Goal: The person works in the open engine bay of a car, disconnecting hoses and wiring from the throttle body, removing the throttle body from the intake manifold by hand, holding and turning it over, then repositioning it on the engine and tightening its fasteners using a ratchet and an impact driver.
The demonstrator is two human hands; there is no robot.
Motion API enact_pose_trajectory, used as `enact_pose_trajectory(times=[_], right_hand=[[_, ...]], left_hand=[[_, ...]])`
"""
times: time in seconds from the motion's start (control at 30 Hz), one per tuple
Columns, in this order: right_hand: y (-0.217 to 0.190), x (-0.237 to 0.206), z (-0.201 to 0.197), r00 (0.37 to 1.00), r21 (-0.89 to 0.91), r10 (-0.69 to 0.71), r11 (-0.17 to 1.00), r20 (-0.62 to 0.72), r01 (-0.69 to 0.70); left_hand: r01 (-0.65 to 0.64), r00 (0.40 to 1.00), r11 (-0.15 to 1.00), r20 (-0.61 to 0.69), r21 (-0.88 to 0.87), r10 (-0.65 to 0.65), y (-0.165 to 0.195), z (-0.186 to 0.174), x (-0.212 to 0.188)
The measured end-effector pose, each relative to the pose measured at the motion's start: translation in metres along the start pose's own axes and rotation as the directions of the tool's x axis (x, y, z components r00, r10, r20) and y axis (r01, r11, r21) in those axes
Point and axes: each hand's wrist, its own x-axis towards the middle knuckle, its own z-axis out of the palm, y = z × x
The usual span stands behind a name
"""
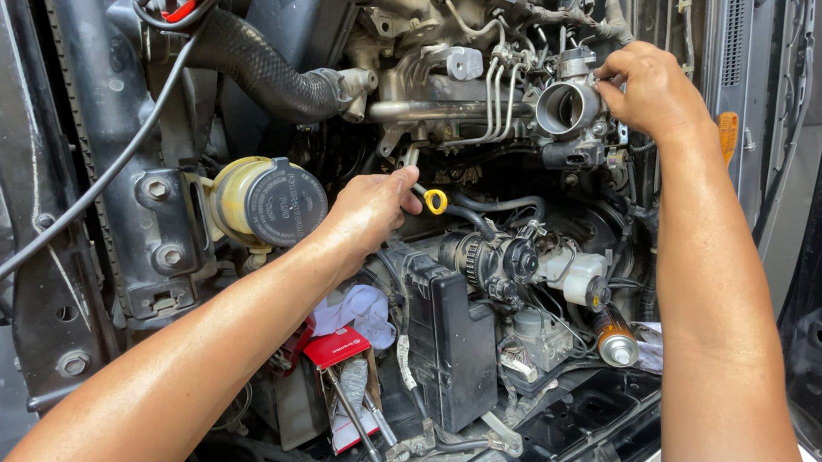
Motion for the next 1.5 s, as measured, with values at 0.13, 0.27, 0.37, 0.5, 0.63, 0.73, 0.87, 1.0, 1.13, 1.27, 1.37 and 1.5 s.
enact_pose_trajectory(times=[0.13, 0.27, 0.37, 0.5, 0.63, 0.73, 0.87, 1.0, 1.13, 1.27, 1.37, 1.5], right_hand=[[-0.007, 0.003, -0.005, 0.999, -0.006, 0.031, 0.999, 0.022, -0.031], [-0.008, 0.001, -0.004, 1.0, 0.04, 0.011, 0.999, -0.006, -0.011], [-0.004, -0.002, 0.0, 0.999, 0.057, -0.015, 0.998, -0.035, 0.017], [0.001, -0.003, 0.006, 0.994, 0.068, -0.074, 0.994, -0.082, 0.08], [0.002, -0.002, 0.007, 0.999, 0.061, -0.004, 0.998, -0.054, 0.007], [0.0, -0.003, 0.004, 0.999, 0.04, 0.013, 0.999, -0.042, -0.012], [-0.004, -0.004, 0.001, 0.998, 0.084, 0.054, 0.995, -0.04, -0.05], [-0.007, -0.004, 0.0, 0.998, 0.034, 0.052, 0.998, -0.029, -0.051], [-0.005, -0.005, 0.003, 0.997, 0.09, 0.061, 0.994, -0.042, -0.057], [0.0, -0.01, 0.006, 0.99, 0.197, -0.022, 0.979, -0.136, 0.049], [0.002, -0.014, 0.007, 0.988, 0.167, 0.014, 0.986, -0.153, 0.012], [0.004, -0.016, 0.01, 0.985, 0.286, -0.027, 0.955, -0.17, 0.075]], left_hand=[[-0.006, 1.0, 1.0, -0.008, 0.02, 0.006, 0.001, 0.0, -0.001], [-0.005, 1.0, 1.0, -0.007, 0.025, 0.005, 0.002, 0.0, -0.002], [-0.005, 1.0, 1.0, -0.01, 0.021, 0.006, 0.002, 0.0, -0.002], [0.002, 1.0, 1.0, -0.005, 0.019, -0.002, 0.003, 0.0, -0.003], [-0.017, 1.0, 1.0, 0.006, -0.014, 0.017, 0.002, 0.0, -0.002], [-0.011, 1.0, 1.0, -0.006, 0.005, 0.011, 0.0, 0.0, -0.001], [-0.025, 1.0, 1.0, -0.001, -0.018, 0.025, -0.002, 0.0, 0.001], [-0.004, 1.0, 1.0, -0.004, -0.014, 0.004, -0.002, 0.001, 0.002], [-0.015, 1.0, 1.0, -0.011, -0.006, 0.015, 0.0, 0.001, 0.001], [0.019, 1.0, 1.0, 0.001, -0.019, -0.019, 0.002, 0.001, -0.001], [0.04, 0.999, 0.999, 0.013, -0.037, -0.039, 0.004, 0.0, -0.002], [0.038, 0.998, 0.997, 0.046, -0.069, -0.035, 0.004, 0.0, -0.003]])
